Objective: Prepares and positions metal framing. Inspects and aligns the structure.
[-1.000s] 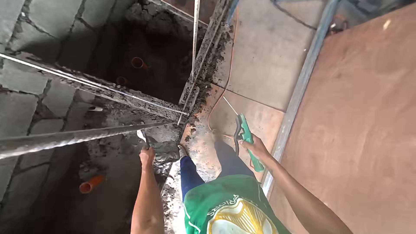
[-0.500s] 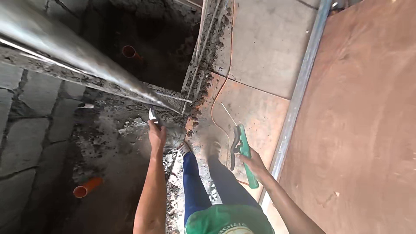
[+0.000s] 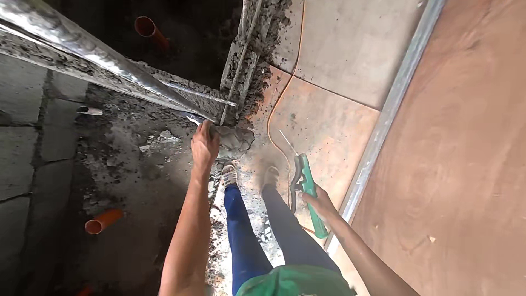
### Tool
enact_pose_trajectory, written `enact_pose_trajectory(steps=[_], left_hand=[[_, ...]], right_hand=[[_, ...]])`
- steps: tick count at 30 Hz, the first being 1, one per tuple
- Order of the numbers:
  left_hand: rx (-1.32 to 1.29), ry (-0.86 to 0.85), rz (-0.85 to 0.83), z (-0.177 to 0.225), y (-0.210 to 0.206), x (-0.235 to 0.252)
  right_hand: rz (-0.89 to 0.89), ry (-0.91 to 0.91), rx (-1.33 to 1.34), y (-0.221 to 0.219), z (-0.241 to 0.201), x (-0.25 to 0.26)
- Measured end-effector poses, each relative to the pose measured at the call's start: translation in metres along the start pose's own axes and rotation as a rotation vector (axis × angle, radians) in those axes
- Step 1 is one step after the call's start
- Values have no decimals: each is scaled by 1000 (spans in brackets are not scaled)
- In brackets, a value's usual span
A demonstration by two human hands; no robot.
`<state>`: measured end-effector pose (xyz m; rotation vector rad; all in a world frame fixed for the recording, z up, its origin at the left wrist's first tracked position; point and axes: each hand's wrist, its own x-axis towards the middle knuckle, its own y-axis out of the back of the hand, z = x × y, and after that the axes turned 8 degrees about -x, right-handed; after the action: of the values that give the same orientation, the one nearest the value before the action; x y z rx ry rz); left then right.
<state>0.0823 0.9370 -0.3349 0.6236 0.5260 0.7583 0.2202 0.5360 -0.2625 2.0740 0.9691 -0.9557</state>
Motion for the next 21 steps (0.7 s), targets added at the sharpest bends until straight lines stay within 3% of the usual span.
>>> enact_pose_trajectory(steps=[8,15,21], left_hand=[[4,-94,-9,5,3,-18],[82,-47,-165,11,26,-17],[100,-46,-186,15,31,-22]], right_hand=[[-21,-29,-4,-24,5,2],[-33,-44,-62,-49,8,1],[-89,5,-74,-64,-2,-12]])
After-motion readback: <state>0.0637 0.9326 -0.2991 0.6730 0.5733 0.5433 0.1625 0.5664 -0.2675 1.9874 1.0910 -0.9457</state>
